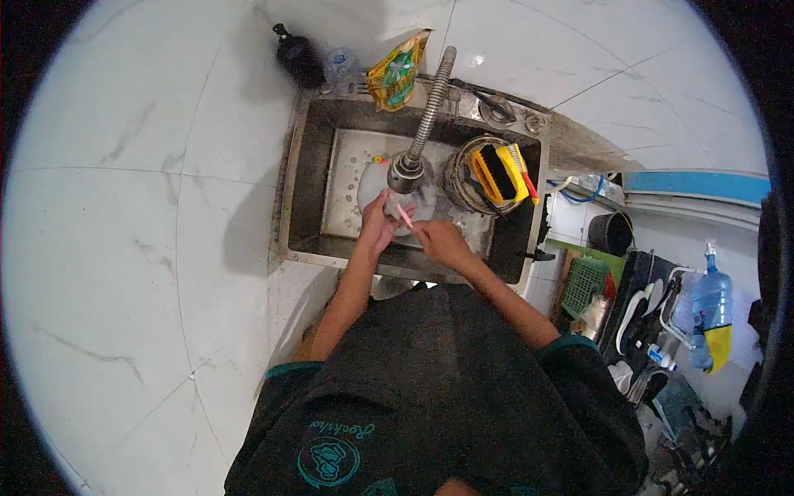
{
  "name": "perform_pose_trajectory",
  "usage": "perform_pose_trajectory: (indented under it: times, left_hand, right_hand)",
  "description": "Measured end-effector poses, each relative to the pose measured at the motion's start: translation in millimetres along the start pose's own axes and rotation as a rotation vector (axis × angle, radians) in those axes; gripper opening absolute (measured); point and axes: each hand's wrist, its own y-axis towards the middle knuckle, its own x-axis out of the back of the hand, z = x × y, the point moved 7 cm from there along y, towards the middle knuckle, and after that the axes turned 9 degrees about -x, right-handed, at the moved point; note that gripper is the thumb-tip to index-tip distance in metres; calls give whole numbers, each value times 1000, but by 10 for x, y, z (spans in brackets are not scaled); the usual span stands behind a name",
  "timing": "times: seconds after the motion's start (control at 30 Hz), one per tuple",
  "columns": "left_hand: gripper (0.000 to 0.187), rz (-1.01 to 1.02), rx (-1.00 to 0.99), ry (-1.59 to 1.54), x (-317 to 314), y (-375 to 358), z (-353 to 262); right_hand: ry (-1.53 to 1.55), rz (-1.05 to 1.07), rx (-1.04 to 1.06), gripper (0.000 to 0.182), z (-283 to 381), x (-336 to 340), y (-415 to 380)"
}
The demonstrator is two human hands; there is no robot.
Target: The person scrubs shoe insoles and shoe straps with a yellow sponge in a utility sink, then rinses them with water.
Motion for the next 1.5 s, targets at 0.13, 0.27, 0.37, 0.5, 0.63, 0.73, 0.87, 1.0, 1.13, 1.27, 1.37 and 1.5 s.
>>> perform_pose_trajectory:
  times: [0.13,0.27,0.37,0.5,0.63,0.73,0.87,1.0,1.13,1.27,1.37,1.5]
  left_hand:
    - [38,169,0,130,-65,24,-56]
    - [35,195,-119,473,-106,30,-160]
    - [36,134,-99,550,12,63,-151]
    - [38,120,-43,334,-4,-4,-76]
    - [37,211,9,163,-40,-61,-39]
    - [38,217,42,87,77,-58,7]
    - [39,263,-89,200,-16,-93,-31]
    - [37,128,-205,199,104,22,-12]
    - [40,43,-187,216,-77,-80,-30]
    - [41,71,-159,-39,-188,-130,-91]
    - [41,86,-131,-12,-202,-125,-70]
    - [38,135,-186,149,-186,-66,-83]
  right_hand:
    - [-259,-91,-186,26,122,194,-138]
    - [-233,-190,-182,25,142,205,-99]
    - [-307,-6,-233,23,104,57,-103]
    - [-244,-31,-247,23,10,29,-95]
    - [-89,14,-164,26,-92,67,-77]
    - [182,59,-112,28,-332,-55,-4]
    - [663,322,-401,32,-300,-59,-91]
    - [1119,613,-525,33,-119,-184,-175]
    - [1128,571,-524,34,-136,-217,-105]
    - [526,101,55,30,4,-111,10]
    - [171,-58,-11,26,-38,102,-16]
    - [87,-40,-72,25,60,173,-56]
